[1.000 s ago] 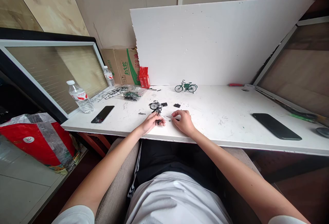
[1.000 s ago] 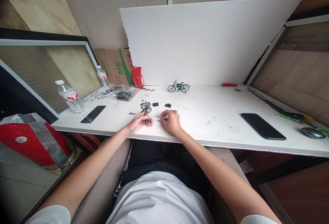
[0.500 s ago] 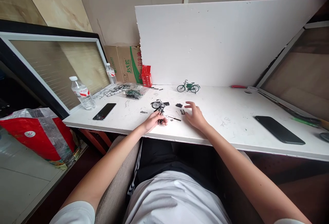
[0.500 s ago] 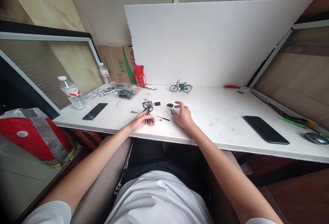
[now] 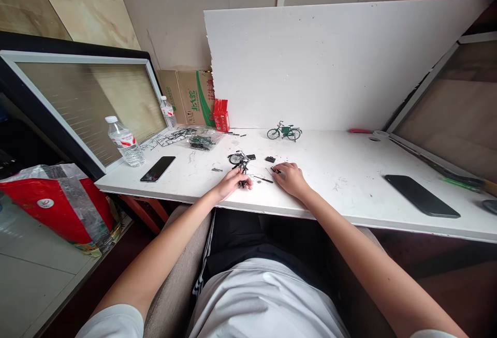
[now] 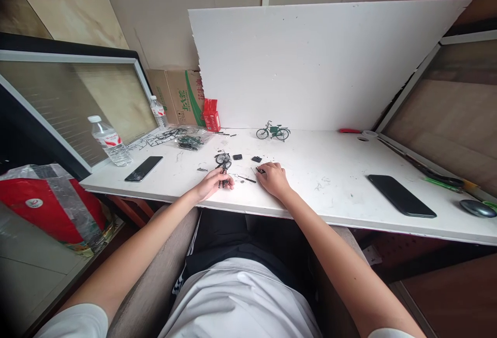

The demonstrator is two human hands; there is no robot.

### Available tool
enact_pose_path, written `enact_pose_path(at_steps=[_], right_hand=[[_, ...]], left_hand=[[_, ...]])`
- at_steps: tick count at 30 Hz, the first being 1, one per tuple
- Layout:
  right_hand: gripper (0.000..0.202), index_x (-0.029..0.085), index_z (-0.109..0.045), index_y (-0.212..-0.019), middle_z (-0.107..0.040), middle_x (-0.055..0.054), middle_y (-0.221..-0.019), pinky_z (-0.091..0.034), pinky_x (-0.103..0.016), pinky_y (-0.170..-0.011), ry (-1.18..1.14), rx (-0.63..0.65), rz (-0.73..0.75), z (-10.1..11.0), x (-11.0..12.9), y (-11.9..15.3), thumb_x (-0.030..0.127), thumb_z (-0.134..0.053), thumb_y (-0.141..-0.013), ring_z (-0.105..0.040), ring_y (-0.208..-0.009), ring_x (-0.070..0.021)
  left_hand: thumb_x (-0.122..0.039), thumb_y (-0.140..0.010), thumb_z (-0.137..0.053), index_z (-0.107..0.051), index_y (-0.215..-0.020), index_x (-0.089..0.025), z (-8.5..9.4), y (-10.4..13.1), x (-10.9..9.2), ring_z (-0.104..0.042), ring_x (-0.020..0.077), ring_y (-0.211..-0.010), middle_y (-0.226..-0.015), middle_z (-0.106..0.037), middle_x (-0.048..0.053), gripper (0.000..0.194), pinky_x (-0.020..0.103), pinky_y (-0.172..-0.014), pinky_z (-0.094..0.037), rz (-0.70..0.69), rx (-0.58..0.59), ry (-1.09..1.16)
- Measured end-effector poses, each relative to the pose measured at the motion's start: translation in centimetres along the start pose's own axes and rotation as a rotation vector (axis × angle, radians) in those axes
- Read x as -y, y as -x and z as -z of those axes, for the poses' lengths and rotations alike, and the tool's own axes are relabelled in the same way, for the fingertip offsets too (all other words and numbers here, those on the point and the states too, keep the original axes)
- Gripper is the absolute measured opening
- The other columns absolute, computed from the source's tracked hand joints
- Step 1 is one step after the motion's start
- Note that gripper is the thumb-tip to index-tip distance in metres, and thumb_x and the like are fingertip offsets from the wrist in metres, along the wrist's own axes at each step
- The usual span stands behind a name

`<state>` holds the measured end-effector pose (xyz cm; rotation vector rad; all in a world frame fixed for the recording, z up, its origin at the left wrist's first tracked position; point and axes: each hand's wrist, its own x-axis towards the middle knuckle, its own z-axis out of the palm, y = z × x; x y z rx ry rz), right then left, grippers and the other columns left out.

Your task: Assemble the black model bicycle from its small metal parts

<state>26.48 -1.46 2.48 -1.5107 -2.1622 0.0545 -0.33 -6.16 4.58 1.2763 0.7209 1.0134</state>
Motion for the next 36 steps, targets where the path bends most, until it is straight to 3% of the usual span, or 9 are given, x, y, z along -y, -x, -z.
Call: enact_pose_path(at_steps=[21, 26, 31, 36], right_hand=[[0.028, 0.023, -0.071, -0.119, -0.069, -0.012, -0.128, -0.043, -0.043, -0.098, 0.018, 0.035, 0.019, -0.1, 0.0, 0.0, 0.034, -0.053, -0.102, -0.058, -0.118, -0.0316], [0.029, 0.024, -0.071, -0.119, -0.068, -0.012, -0.129, -0.044, -0.044, -0.097, 0.015, 0.044, 0.036, -0.1, -0.2, 0.0, 0.035, -0.052, -0.101, -0.058, -0.118, -0.032], [0.028, 0.022, -0.069, -0.12, -0.066, -0.014, -0.129, -0.046, -0.048, -0.1, -0.059, -0.012, 0.065, 0.0, -0.2, 0.1, 0.034, -0.055, -0.098, -0.058, -0.12, -0.0336], [0.026, 0.022, -0.067, -0.119, -0.066, -0.013, -0.128, -0.045, -0.048, -0.108, -0.199, -0.077, 0.279, 0.4, 2.6, 0.3, 0.032, -0.053, -0.101, -0.057, -0.125, -0.0321]], left_hand=[[-0.034, -0.087, -0.07, -0.058, -0.085, -0.016, 0.5, -0.3, 0.5, -0.07, 0.0209, -0.085, -0.089, -0.072, 0.009, 0.021, 0.036, -0.085, -0.05, -0.012, 0.018, 0.052], [-0.036, -0.086, -0.072, -0.059, -0.084, -0.016, 0.7, -0.2, 0.2, -0.071, 0.0216, -0.081, -0.089, -0.072, 0.011, 0.025, 0.033, -0.075, -0.05, 0.01, 0.004, 0.086], [-0.038, -0.088, -0.07, -0.061, -0.088, -0.015, 2.0, -0.4, -0.5, -0.072, 0.0208, -0.082, -0.094, -0.073, 0.012, 0.024, 0.03, -0.071, -0.048, -0.022, -0.039, -0.006], [-0.04, -0.086, -0.072, -0.056, -0.089, -0.017, 4.3, -0.9, -1.8, -0.073, 0.0212, -0.08, -0.093, -0.073, 0.01, 0.028, 0.03, -0.07, -0.049, -0.071, -0.112, -0.01]])
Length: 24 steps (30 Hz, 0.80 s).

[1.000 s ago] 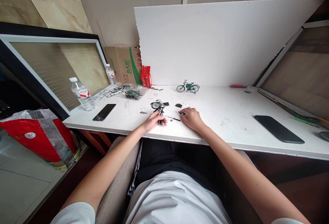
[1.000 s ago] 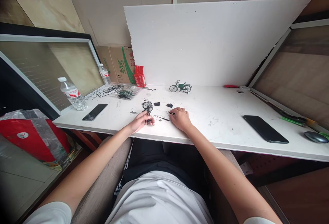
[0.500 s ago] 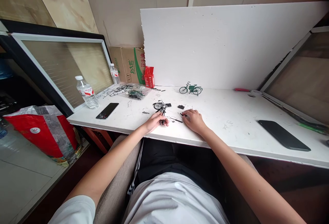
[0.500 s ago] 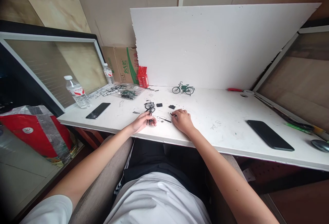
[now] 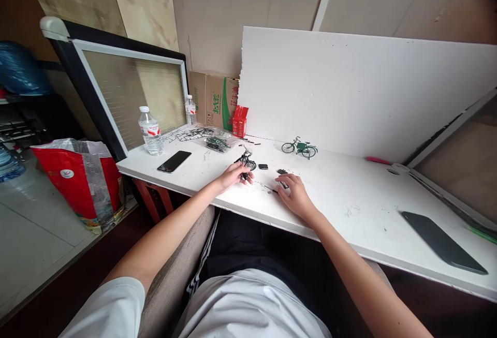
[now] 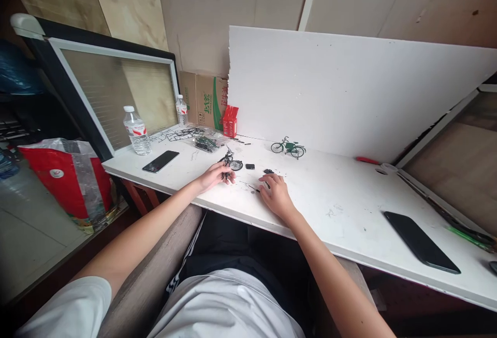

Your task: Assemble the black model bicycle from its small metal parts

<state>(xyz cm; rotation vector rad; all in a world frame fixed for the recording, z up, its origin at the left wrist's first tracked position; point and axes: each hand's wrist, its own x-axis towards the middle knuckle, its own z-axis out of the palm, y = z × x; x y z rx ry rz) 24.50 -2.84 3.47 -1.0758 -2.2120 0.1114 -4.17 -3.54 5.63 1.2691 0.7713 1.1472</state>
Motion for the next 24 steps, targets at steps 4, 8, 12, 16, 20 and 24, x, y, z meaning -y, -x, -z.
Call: enact_pose_path(at_steps=[4, 8, 12, 16, 20, 24], right_hand=[[0.03, 0.023, -0.062, -0.129, -0.065, -0.013, -0.13, -0.046, -0.046, -0.108, -0.05, 0.094, 0.103, -1.4, 3.3, -1.3, 0.033, -0.051, -0.103, -0.058, -0.125, -0.0306], [0.043, 0.021, -0.051, -0.143, -0.063, -0.015, -0.136, -0.046, -0.045, -0.105, 0.044, 0.217, 0.105, -3.7, 4.5, -4.6, 0.033, -0.055, -0.101, -0.055, -0.128, -0.0314], [0.05, 0.019, -0.05, -0.146, -0.06, -0.016, -0.139, -0.044, -0.045, -0.105, 0.143, 0.279, 0.044, -5.5, 4.3, -8.7, 0.028, -0.06, -0.098, -0.052, -0.13, -0.0331], [0.043, 0.023, -0.06, -0.142, -0.061, -0.015, -0.138, -0.045, -0.042, -0.1, 0.161, 0.322, 0.068, -7.0, 5.2, -10.9, 0.034, -0.062, -0.101, -0.053, -0.126, -0.0327], [0.039, 0.025, -0.068, -0.136, -0.066, -0.014, -0.128, -0.043, -0.041, -0.101, 0.189, 0.356, 0.169, -8.8, 7.3, -11.1, 0.045, -0.06, -0.103, -0.054, -0.121, -0.0315], [0.038, 0.024, -0.071, -0.131, -0.065, -0.013, -0.131, -0.043, -0.042, -0.102, 0.23, 0.387, 0.177, -10.3, 8.5, -11.5, 0.047, -0.06, -0.104, -0.053, -0.118, -0.0306]], left_hand=[[-0.04, -0.084, -0.074, -0.053, -0.086, -0.017, 1.2, 0.1, -1.7, -0.072, 0.021, -0.079, -0.091, -0.073, 0.01, 0.031, 0.03, -0.071, -0.049, -0.027, -0.055, 0.044], [-0.039, -0.084, -0.071, -0.056, -0.084, -0.017, 2.0, 0.5, -3.6, -0.071, 0.0212, -0.082, -0.091, -0.072, 0.01, 0.027, 0.031, -0.072, -0.05, -0.071, -0.048, 0.135], [-0.037, -0.084, -0.071, -0.055, -0.085, -0.017, 3.1, 0.7, -4.7, -0.071, 0.021, -0.08, -0.09, -0.071, 0.009, 0.026, 0.031, -0.069, -0.05, -0.095, -0.114, 0.173], [-0.037, -0.084, -0.07, -0.056, -0.087, -0.016, 4.2, 0.5, -4.8, -0.07, 0.0198, -0.078, -0.09, -0.07, 0.009, 0.025, 0.031, -0.07, -0.05, -0.092, -0.157, 0.194], [-0.036, -0.084, -0.068, -0.054, -0.089, -0.017, 4.6, 0.2, -4.4, -0.069, 0.0186, -0.076, -0.086, -0.068, 0.007, 0.025, 0.029, -0.069, -0.05, -0.033, -0.2, 0.284], [-0.034, -0.083, -0.069, -0.052, -0.091, -0.018, 4.4, 0.3, -4.7, -0.068, 0.0181, -0.075, -0.084, -0.067, 0.006, 0.025, 0.029, -0.069, -0.05, 0.005, -0.195, 0.351]])
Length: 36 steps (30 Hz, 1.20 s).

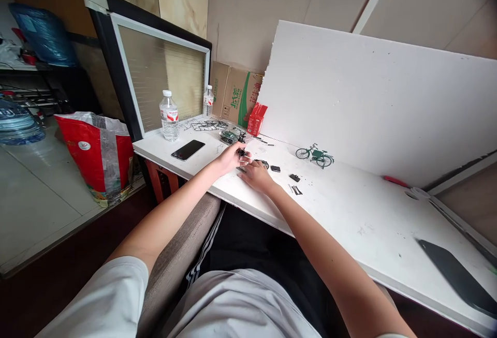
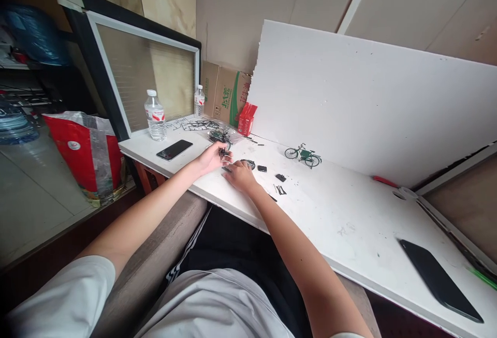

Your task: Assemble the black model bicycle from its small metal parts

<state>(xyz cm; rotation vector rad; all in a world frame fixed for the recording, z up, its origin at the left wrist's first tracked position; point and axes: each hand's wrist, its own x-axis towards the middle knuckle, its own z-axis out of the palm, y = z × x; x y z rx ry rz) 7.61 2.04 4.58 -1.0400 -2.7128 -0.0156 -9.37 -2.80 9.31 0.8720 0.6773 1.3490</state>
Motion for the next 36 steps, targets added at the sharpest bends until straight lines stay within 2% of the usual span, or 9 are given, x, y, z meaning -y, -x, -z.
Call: enact_pose_path(at_steps=[4, 7, 16, 18, 24, 28, 33, 36], right_hand=[[0.026, 0.028, -0.078, -0.119, -0.068, -0.011, -0.122, -0.044, -0.04, -0.097, 0.036, 0.006, -0.008, 0.2, -0.6, -0.9, 0.039, -0.059, -0.105, -0.052, -0.117, -0.0305], [0.022, 0.026, -0.081, -0.108, -0.072, -0.01, -0.112, -0.043, -0.037, -0.097, 0.063, 0.014, 0.03, 0.7, -1.4, -1.1, 0.03, -0.06, -0.104, -0.053, -0.115, -0.029], [0.021, 0.021, -0.077, -0.108, -0.072, -0.011, -0.112, -0.047, -0.036, -0.092, 0.062, -0.015, -0.036, 0.3, -3.0, -0.6, 0.026, -0.057, -0.105, -0.056, -0.112, -0.0279], [0.021, 0.021, -0.077, -0.107, -0.072, -0.011, -0.114, -0.047, -0.038, -0.091, 0.073, -0.014, -0.073, 0.2, -3.5, -0.5, 0.026, -0.056, -0.105, -0.056, -0.113, -0.0289], [0.021, 0.023, -0.075, -0.112, -0.072, -0.012, -0.116, -0.047, -0.038, -0.09, 0.07, -0.036, -0.12, 0.1, -3.7, -0.3, 0.032, -0.058, -0.105, -0.057, -0.113, -0.03], [0.02, 0.02, -0.073, -0.109, -0.072, -0.012, -0.109, -0.045, -0.035, -0.092, 0.029, -0.078, -0.072, -0.6, -3.0, -0.6, 0.023, -0.054, -0.104, -0.059, -0.109, -0.0273], [0.024, 0.019, -0.071, -0.106, -0.072, -0.011, -0.109, -0.043, -0.032, -0.09, 0.006, -0.052, -0.14, -1.6, -3.1, -1.5, 0.014, -0.048, -0.101, -0.06, -0.107, -0.0256], [0.022, 0.019, -0.07, -0.107, -0.073, -0.011, -0.107, -0.043, -0.032, -0.087, 0.002, -0.014, -0.154, -1.6, -3.4, -2.2, 0.012, -0.052, -0.096, -0.061, -0.104, -0.025]], left_hand=[[-0.034, -0.083, -0.068, -0.052, -0.089, -0.018, 0.0, 0.1, -0.5, -0.068, 0.0182, -0.073, -0.083, -0.067, 0.006, 0.024, 0.029, -0.068, -0.05, -0.014, -0.004, 0.005], [-0.035, -0.083, -0.068, -0.052, -0.089, -0.019, 0.6, 0.1, -0.8, -0.068, 0.0187, -0.07, -0.081, -0.068, 0.006, 0.024, 0.03, -0.067, -0.05, -0.025, -0.014, -0.001], [-0.037, -0.079, -0.071, -0.053, -0.092, -0.02, 2.2, -0.6, -0.5, -0.067, 0.0184, -0.069, -0.08, -0.068, 0.005, 0.028, 0.029, -0.067, -0.049, -0.007, -0.075, -0.029], [-0.038, -0.08, -0.07, -0.054, -0.089, -0.019, 2.2, -0.5, -0.4, -0.068, 0.019, -0.07, -0.082, -0.068, 0.006, 0.026, 0.031, -0.07, -0.05, -0.004, -0.04, -0.05], [-0.035, -0.085, -0.07, -0.059, -0.086, -0.015, 1.6, 0.3, 0.1, -0.069, 0.0216, -0.079, -0.091, -0.071, 0.011, 0.022, 0.036, -0.079, -0.052, 0.019, 0.208, -0.075], [-0.035, -0.086, -0.073, -0.06, -0.084, -0.016, 1.3, 0.5, 0.3, -0.07, 0.0219, -0.082, -0.093, -0.073, 0.011, 0.024, 0.038, -0.084, -0.052, 0.018, 0.305, -0.124], [-0.036, -0.084, -0.077, -0.063, -0.086, -0.014, 1.4, 0.3, 0.8, -0.07, 0.0216, -0.083, -0.094, -0.074, 0.013, 0.026, 0.037, -0.083, -0.052, -0.002, 0.323, -0.167], [-0.035, -0.083, -0.078, -0.063, -0.084, -0.014, 1.4, -0.1, 1.8, -0.07, 0.0202, -0.077, -0.09, -0.073, 0.011, 0.026, 0.036, -0.079, -0.051, -0.018, 0.235, -0.165]])
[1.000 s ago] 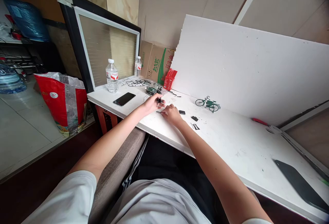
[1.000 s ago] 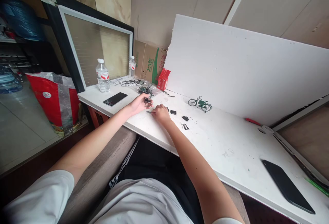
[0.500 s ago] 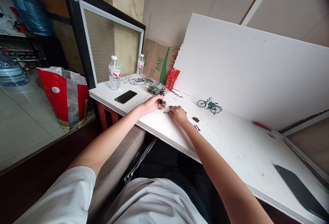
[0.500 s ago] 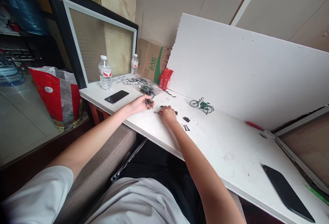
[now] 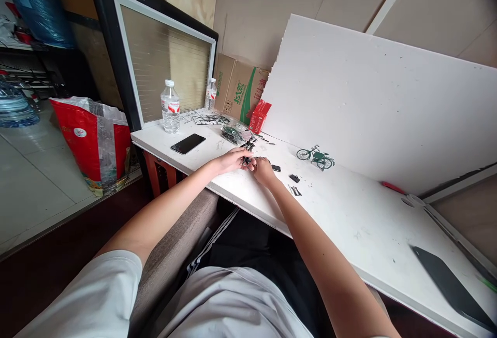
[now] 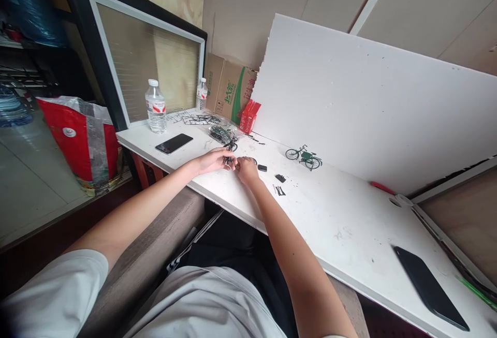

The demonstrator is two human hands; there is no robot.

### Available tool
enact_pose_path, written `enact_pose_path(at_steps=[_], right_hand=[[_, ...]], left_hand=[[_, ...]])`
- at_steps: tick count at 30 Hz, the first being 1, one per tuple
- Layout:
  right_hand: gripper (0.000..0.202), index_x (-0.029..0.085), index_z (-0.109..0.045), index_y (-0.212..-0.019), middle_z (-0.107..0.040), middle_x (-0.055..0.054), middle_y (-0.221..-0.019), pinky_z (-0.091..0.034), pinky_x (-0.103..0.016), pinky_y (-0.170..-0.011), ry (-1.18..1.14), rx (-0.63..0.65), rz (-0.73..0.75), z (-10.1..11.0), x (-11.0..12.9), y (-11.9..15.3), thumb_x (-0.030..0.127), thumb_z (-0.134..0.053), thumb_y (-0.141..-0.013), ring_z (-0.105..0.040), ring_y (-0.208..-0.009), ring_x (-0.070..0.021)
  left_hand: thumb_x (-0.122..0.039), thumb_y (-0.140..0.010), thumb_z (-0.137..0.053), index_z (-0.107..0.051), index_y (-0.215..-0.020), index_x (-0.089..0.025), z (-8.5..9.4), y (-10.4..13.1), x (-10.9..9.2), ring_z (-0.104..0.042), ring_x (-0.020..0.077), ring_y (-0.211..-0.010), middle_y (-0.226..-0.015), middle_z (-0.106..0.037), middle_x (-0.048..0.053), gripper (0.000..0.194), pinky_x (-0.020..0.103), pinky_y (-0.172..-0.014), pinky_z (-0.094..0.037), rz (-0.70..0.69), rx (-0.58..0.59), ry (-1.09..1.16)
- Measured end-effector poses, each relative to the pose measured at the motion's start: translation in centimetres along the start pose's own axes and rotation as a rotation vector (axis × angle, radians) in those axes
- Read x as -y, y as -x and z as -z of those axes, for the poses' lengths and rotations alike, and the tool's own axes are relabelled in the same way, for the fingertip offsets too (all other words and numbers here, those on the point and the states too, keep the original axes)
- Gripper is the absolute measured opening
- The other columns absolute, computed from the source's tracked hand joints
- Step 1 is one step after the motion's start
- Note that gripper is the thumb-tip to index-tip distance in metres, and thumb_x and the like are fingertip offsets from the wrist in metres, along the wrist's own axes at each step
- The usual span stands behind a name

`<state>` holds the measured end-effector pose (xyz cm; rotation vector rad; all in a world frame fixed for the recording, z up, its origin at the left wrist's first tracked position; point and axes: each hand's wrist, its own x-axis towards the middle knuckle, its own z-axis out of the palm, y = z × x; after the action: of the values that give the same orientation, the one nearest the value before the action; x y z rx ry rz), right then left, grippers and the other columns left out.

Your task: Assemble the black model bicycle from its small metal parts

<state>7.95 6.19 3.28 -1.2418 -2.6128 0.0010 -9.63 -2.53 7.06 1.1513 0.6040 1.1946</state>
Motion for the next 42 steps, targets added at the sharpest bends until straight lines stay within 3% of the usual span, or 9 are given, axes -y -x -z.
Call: enact_pose_path(at_steps=[4, 8, 12, 19, 24, 29, 34, 37, 42], right_hand=[[0.028, 0.021, -0.07, -0.112, -0.075, -0.009, -0.1, -0.044, -0.031, -0.085, -0.012, 0.067, 0.0, 0.4, 0.0, -0.9, 0.01, -0.059, -0.089, -0.063, -0.101, -0.0259], [0.037, 0.023, -0.069, -0.121, -0.076, -0.008, -0.102, -0.045, -0.032, -0.085, -0.032, 0.115, -0.002, 0.7, 0.1, -1.4, 0.01, -0.062, -0.088, -0.064, -0.103, -0.0272], [0.04, 0.022, -0.069, -0.124, -0.075, -0.009, -0.105, -0.045, -0.031, -0.089, -0.049, 0.13, 0.01, 0.9, 0.1, -1.4, 0.007, -0.061, -0.088, -0.064, -0.103, -0.0247], [0.018, 0.018, -0.074, -0.098, -0.073, -0.013, -0.111, -0.045, -0.032, -0.086, -0.046, 0.063, -0.03, 1.6, 0.2, -0.6, 0.011, -0.061, -0.09, -0.06, -0.109, -0.0291], [0.017, 0.019, -0.072, -0.102, -0.076, -0.011, -0.104, -0.047, -0.029, -0.078, -0.125, -0.01, -0.052, 2.1, -0.7, 0.5, 0.018, -0.057, -0.095, -0.066, -0.098, -0.0244], [0.012, 0.018, -0.07, -0.092, -0.076, -0.007, -0.087, -0.05, -0.03, -0.077, -0.434, -0.236, -0.121, 2.6, -2.4, 3.0, 0.028, -0.062, -0.09, -0.069, -0.081, -0.022], [0.023, 0.019, -0.071, -0.091, -0.076, -0.007, -0.087, -0.051, -0.033, -0.076, -0.618, -0.398, -0.19, 4.2, -2.6, 6.2, 0.041, -0.068, -0.087, -0.071, -0.084, -0.0235], [0.029, 0.019, -0.072, -0.09, -0.077, -0.008, -0.09, -0.051, -0.031, -0.069, -0.722, -0.417, -0.206, 4.9, -2.5, 8.2, 0.047, -0.071, -0.086, -0.069, -0.083, -0.0231], [0.041, 0.017, -0.07, -0.09, -0.075, -0.01, -0.095, -0.049, -0.029, -0.061, -0.96, -0.463, -0.251, 5.0, -1.6, 11.5, 0.058, -0.072, -0.087, -0.065, -0.077, -0.0207]], left_hand=[[-0.037, -0.082, -0.076, -0.064, -0.086, -0.014, 0.5, -0.8, 2.3, -0.068, 0.0166, -0.07, -0.085, -0.071, 0.008, 0.026, 0.03, -0.068, -0.048, -0.01, -0.247, -0.021], [-0.036, -0.08, -0.076, -0.061, -0.085, -0.015, 1.5, -1.5, 3.7, -0.065, 0.0147, -0.065, -0.079, -0.069, 0.007, 0.027, 0.028, -0.064, -0.046, -0.018, -0.314, 0.035], [-0.036, -0.079, -0.072, -0.055, -0.086, -0.017, 1.9, -1.7, 3.6, -0.063, 0.0137, -0.059, -0.075, -0.067, 0.004, 0.026, 0.026, -0.059, -0.043, -0.001, -0.388, 0.125], [-0.032, -0.081, -0.069, -0.052, -0.086, -0.018, 1.3, -1.7, 3.4, -0.062, 0.0134, -0.058, -0.072, -0.066, 0.004, 0.022, 0.027, -0.064, -0.048, 0.015, -0.368, 0.085], [-0.03, -0.082, -0.067, -0.052, -0.083, -0.018, 1.0, -1.5, 3.4, -0.063, 0.0138, -0.06, -0.071, -0.065, 0.003, 0.019, 0.028, -0.064, -0.049, -0.028, -0.356, 0.052], [-0.032, -0.083, -0.068, -0.054, -0.086, -0.017, 1.5, -1.7, 3.8, -0.064, 0.014, -0.06, -0.074, -0.066, 0.004, 0.021, 0.029, -0.065, -0.05, -0.01, -0.352, 0.028], [-0.035, -0.082, -0.07, -0.056, -0.09, -0.016, 2.2, -2.0, 4.4, -0.066, 0.0145, -0.064, -0.077, -0.068, 0.005, 0.025, 0.029, -0.068, -0.051, -0.006, -0.336, 0.011], [-0.037, -0.084, -0.07, -0.054, -0.089, -0.017, 2.1, -1.8, 4.6, -0.066, 0.0145, -0.065, -0.078, -0.068, 0.005, 0.026, 0.029, -0.067, -0.05, -0.031, -0.332, -0.05], [-0.037, -0.084, -0.069, -0.043, -0.094, -0.021, 1.2, -1.3, 4.8, -0.064, 0.0124, -0.058, -0.08, -0.068, 0.0, 0.033, 0.027, -0.06, -0.045, -0.091, -0.421, -0.274]])
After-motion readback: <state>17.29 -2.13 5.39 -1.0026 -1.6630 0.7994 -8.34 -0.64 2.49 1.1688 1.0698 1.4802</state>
